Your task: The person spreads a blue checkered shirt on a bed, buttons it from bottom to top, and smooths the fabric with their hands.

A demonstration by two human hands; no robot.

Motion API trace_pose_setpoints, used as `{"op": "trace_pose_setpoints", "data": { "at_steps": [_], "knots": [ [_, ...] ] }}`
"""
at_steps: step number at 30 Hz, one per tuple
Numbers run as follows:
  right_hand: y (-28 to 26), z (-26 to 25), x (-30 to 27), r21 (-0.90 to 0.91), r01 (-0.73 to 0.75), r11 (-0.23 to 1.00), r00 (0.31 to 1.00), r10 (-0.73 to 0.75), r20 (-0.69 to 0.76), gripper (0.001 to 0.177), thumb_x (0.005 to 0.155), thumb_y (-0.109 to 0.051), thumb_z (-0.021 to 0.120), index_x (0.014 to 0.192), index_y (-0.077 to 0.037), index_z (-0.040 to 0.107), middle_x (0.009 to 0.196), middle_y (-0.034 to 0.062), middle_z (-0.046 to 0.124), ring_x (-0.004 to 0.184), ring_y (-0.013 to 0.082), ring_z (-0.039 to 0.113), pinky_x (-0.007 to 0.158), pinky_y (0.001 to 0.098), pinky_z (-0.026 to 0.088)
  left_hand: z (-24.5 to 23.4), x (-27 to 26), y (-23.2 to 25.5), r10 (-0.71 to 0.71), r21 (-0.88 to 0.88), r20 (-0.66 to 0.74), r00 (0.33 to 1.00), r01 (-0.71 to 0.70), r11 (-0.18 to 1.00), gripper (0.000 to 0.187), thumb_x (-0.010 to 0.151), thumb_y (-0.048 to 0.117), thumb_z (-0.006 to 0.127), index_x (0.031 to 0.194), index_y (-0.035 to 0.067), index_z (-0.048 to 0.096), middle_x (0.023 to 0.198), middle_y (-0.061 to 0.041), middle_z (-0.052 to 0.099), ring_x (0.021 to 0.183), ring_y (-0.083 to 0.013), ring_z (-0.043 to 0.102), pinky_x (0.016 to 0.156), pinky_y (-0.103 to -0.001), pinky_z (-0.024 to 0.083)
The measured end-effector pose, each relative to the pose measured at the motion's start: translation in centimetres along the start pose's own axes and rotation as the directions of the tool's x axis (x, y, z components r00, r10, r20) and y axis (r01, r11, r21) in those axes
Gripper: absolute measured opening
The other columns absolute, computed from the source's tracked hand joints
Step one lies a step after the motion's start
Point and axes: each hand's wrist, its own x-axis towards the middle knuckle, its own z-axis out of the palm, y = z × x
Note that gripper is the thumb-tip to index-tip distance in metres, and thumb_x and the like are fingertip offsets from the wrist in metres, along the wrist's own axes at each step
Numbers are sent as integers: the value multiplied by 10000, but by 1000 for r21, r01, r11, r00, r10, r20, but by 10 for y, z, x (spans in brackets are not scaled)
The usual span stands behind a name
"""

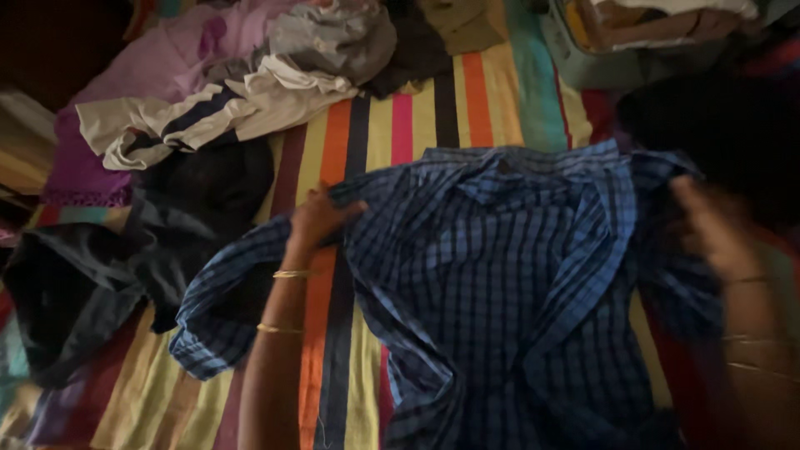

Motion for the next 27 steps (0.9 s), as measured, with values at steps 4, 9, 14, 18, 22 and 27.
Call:
{"op": "trace_pose_setpoints", "data": {
  "at_steps": [4, 9, 14, 18, 22, 27],
  "knots": [
    [-22, 30, 3, -292, 49, 955, 983, 6, 181, 321, 986, -287, 744, 1148, -25, 655, 840, 129, 682, 595, 209, 593, 505, 361, 477, 42, 27, -8, 83, 39, 72, 994, -86, 996, 851, 681, 706, 740, 1234, 69, 632, 1011, -198, 717, 936, -424, 711, 750, -518, 582],
    [-81, 4, 38, -314, 211, 926, 976, -183, 115, 142, 1061, -116, 638, 1116, 7, 683, 828, 166, 701, 659, 261, 655, 589, 390, 532, -45, 90, -27, 79, 4, -547, 833, -92, 996, 257, 868, 151, 670, 1116, 123, 730, 916, -205, 699, 847, -453, 669, 720, -564, 537],
    [-125, 5, 115, -687, 515, 512, 665, -745, -57, 182, 1047, -113, 742, 1121, 33, 660, 1042, 237, 712, 996, 372, 718, 878, 456, 572, -122, 147, -6, 18, -187, -698, 716, -206, 961, 416, 919, 143, 745, 1302, 54, 610, 1177, -257, 652, 1087, -495, 612, 937, -573, 482],
    [-135, 42, 108, -561, 670, 486, 551, -832, -62, 588, 956, -103, 746, 1436, 120, 488, 1348, 341, 609, 1253, 460, 608, 1014, 500, 516, -100, 138, 21, 183, -262, -726, 663, -513, 817, 954, 766, 223, 910, 1438, -134, 334, 1374, -438, 419, 1216, -580, 469, 1005, -537, 443],
    [-129, 71, 36, -426, 754, 500, 604, -782, 152, 511, 957, -197, 786, 1370, 36, 595, 1367, 254, 629, 1253, 384, 612, 1053, 450, 507, -56, 57, 54, 69, -400, -236, 969, -162, 902, 792, 845, 317, 850, 1454, -9, 463, 1386, -291, 576, 1279, -458, 560, 1056, -492, 481],
    [-104, 48, -52, -284, 497, 820, 827, -347, 443, 446, 936, -317, 677, 1315, -84, 684, 1252, 114, 742, 1060, 213, 731, 895, 368, 579, -88, -97, 61, 519, -494, -47, 853, -471, 731, 612, 889, 288, 808, 1408, 62, 576, 1575, -224, 459, 1448, -406, 476, 1125, -501, 465]
  ]
}}
